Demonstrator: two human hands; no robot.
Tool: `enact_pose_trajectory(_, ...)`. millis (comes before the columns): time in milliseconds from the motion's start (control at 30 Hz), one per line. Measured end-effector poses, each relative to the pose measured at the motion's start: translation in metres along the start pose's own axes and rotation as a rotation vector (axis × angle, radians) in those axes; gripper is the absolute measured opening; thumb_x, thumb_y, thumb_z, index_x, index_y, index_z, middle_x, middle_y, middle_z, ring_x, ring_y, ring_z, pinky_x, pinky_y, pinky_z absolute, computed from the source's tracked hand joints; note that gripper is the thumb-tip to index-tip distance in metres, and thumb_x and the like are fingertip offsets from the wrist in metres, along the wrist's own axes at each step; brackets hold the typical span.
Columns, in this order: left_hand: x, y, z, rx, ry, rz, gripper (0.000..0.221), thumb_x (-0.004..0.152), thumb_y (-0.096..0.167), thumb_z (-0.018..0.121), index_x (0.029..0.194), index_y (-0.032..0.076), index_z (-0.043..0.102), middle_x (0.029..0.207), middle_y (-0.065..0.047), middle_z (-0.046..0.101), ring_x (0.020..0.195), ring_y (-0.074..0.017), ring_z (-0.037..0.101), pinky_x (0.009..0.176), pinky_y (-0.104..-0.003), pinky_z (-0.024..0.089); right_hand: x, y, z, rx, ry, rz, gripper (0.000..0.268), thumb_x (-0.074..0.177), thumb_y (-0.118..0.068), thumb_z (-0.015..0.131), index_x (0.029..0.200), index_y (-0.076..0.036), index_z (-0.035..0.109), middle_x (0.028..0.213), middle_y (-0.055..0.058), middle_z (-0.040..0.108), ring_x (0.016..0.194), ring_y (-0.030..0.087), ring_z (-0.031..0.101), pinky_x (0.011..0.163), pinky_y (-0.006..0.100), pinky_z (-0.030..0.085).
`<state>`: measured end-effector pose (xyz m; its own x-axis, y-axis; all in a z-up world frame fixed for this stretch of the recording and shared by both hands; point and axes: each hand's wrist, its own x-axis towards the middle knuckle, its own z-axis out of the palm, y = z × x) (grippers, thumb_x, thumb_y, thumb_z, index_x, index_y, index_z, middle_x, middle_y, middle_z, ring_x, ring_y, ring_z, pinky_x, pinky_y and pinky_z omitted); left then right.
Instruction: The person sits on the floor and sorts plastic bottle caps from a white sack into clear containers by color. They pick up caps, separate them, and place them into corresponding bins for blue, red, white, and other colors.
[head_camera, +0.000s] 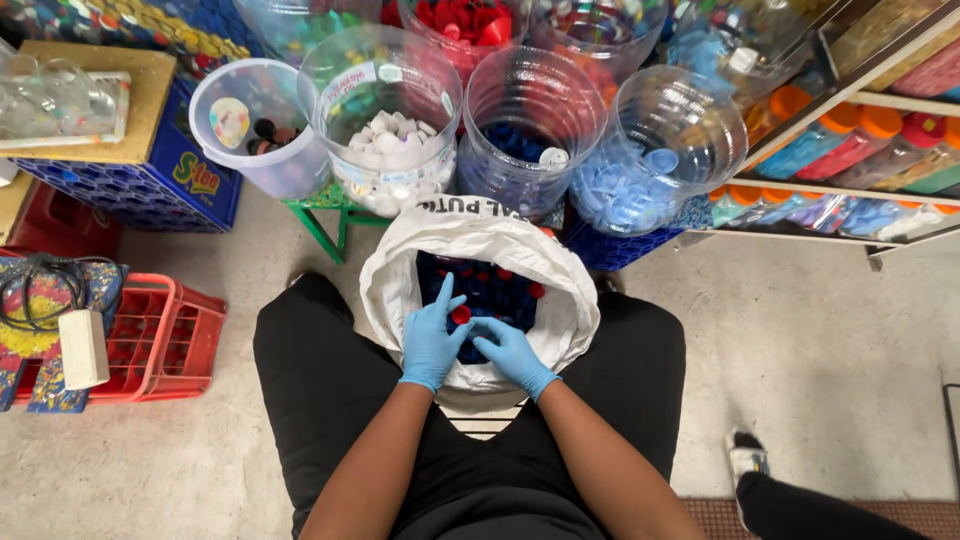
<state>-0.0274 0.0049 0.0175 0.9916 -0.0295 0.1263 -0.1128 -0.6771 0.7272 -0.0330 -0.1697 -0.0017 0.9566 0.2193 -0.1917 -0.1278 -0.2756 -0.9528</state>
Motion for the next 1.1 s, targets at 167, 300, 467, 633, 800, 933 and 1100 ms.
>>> enact_pose_trajectory(167, 0.002, 0.001, 0.010, -0.061, -0.076, -0.024, 0.097, 0.085, 0.020, 0.079, 0.165, 0.028, 0.025, 0.132, 0.011, 0.072, 0.124, -0.0169, 0.062, 0.106, -0.036, 0.041, 0.002, -0.022, -0.004, 0.185, 0.017, 0.115, 0.033, 0.097, -0.014, 0.069, 0.130, -0.014, 0.073, 0.102, 0.010, 0.078, 0.087, 0.015, 0.072, 0.090, 0.039, 0.061)
enact_pose_trajectory(300, 0.003, -0.006, 0.024, -0.191, -0.106, 0.033, 0.092, 0.077, 0.019, 0.086, 0.157, 0.034, 0.043, 0.124, 0.013, 0.075, 0.117, -0.0141, 0.068, 0.104, -0.032, 0.049, 0.011, -0.007, -0.003, 0.401, 0.068, 0.242, 0.035, 0.099, -0.019, 0.069, 0.130, -0.005, 0.071, 0.098, 0.014, 0.077, 0.085, 0.020, 0.071, 0.090, 0.039, 0.059)
enact_pose_trajectory(467, -0.001, 0.003, 0.015, -0.267, -0.129, 0.049, 0.074, 0.077, 0.015, 0.087, 0.145, 0.032, 0.061, 0.121, 0.007, 0.077, 0.114, -0.0189, 0.071, 0.101, -0.035, 0.053, 0.024, 0.039, -0.002, 0.549, 0.093, 0.338, 0.032, 0.093, -0.019, 0.075, 0.121, -0.003, 0.074, 0.097, 0.010, 0.075, 0.081, 0.020, 0.071, 0.085, 0.037, 0.061)
enact_pose_trajectory(633, -0.005, 0.006, 0.017, -0.273, -0.184, -0.115, 0.045, 0.079, 0.025, 0.089, 0.121, 0.036, 0.075, 0.114, 0.010, 0.078, 0.112, -0.0149, 0.072, 0.100, -0.032, 0.055, 0.024, 0.042, -0.003, 0.526, 0.085, 0.335, 0.024, 0.092, -0.017, 0.076, 0.113, -0.006, 0.077, 0.092, 0.008, 0.076, 0.081, 0.018, 0.072, 0.084, 0.035, 0.062)
enact_pose_trajectory(800, -0.004, 0.010, 0.005, -0.338, -0.222, -0.261, 0.038, 0.084, 0.035, 0.087, 0.120, 0.033, 0.073, 0.113, 0.001, 0.077, 0.114, -0.0234, 0.070, 0.100, -0.040, 0.055, 0.014, -0.007, -0.028, 0.205, 0.304, 0.132, 0.019, 0.096, -0.013, 0.069, 0.113, -0.009, 0.077, 0.094, 0.013, 0.077, 0.089, 0.022, 0.073, 0.088, 0.039, 0.060)
enact_pose_trajectory(933, -0.005, 0.026, -0.010, -0.303, -0.294, -0.265, 0.037, 0.088, 0.032, 0.082, 0.123, 0.027, 0.071, 0.114, -0.008, 0.077, 0.118, -0.0318, 0.068, 0.104, -0.048, 0.053, 0.057, 0.077, -0.071, -0.265, 0.592, 0.345, 0.032, 0.093, -0.030, 0.060, 0.112, -0.009, 0.075, 0.109, 0.015, 0.076, 0.111, 0.034, 0.069, 0.106, 0.045, 0.050)
enact_pose_trajectory(1100, -0.002, 0.033, -0.014, -0.311, -0.323, -0.291, 0.037, 0.090, 0.031, 0.081, 0.125, 0.025, 0.070, 0.115, -0.010, 0.076, 0.120, -0.0328, 0.068, 0.105, -0.048, 0.053, 0.066, 0.051, -0.075, -0.573, 0.425, 0.435, 0.040, 0.091, -0.040, 0.065, 0.117, -0.010, 0.074, 0.110, 0.012, 0.077, 0.112, 0.032, 0.071, 0.103, 0.048, 0.052)
